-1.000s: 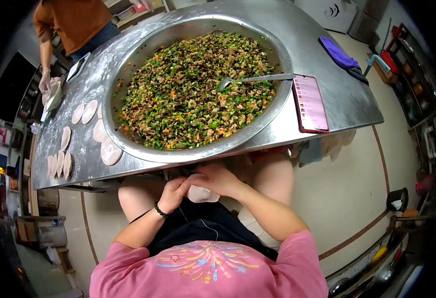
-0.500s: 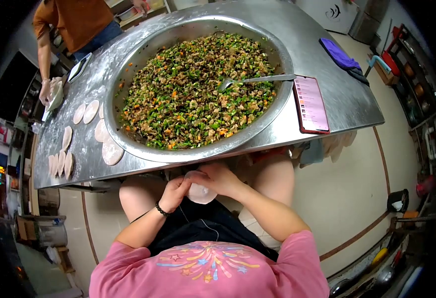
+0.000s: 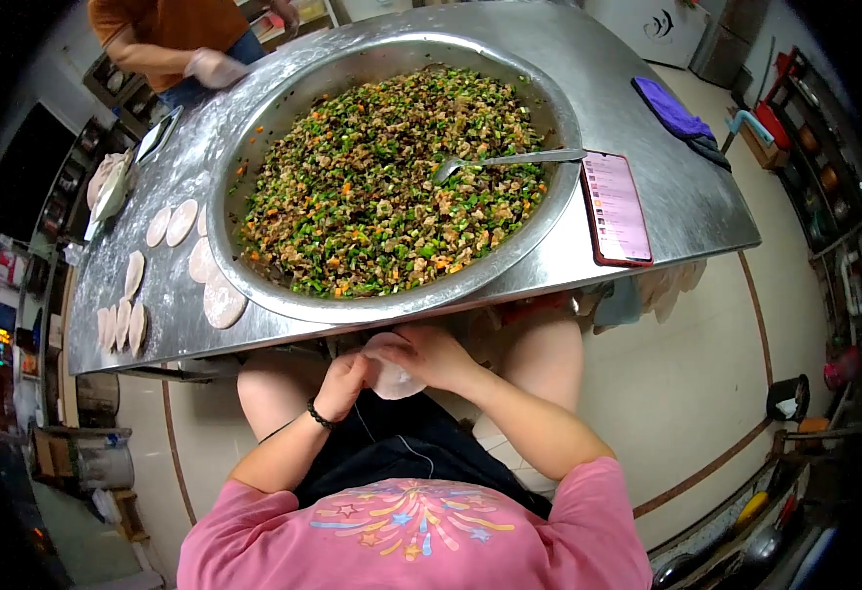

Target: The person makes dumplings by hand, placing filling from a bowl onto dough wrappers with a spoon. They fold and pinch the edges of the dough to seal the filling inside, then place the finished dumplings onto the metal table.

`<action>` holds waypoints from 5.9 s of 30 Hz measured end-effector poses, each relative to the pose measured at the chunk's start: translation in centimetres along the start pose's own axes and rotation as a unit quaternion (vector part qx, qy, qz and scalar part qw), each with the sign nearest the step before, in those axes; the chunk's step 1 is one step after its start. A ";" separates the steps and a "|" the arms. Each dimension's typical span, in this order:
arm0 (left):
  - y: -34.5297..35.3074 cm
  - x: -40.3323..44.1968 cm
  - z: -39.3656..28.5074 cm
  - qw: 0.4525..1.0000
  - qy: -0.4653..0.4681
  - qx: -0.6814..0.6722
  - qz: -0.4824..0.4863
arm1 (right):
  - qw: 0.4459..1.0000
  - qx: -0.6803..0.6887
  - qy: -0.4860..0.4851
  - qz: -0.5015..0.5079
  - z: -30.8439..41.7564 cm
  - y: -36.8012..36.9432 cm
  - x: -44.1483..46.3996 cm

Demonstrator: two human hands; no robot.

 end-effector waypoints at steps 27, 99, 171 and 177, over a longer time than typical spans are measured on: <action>1.8 0.1 0.6 0.988 -0.073 -0.070 0.118 | 0.994 -0.063 -0.016 0.087 1.4 0.7 -0.1; 8.9 -1.7 -5.6 0.745 -0.075 -0.595 0.292 | 0.831 -0.503 -0.045 -0.233 21.5 -17.4 -7.3; -5.0 3.0 -27.1 0.799 0.238 -0.551 -0.036 | 0.906 -0.415 0.019 -0.076 16.1 -19.2 3.8; -4.2 3.0 -26.3 0.825 0.202 -0.527 0.020 | 0.968 -0.231 0.075 -0.059 14.3 -22.4 3.2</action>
Point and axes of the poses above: each hand's wrist, its own x-axis towards the middle knuckle, its own y-axis out of the palm, z = x × y, the point moved 7 cm from there along x, towards the middle knuckle, and after that the axes turned 15 degrees about z, right-handed, at the moved point
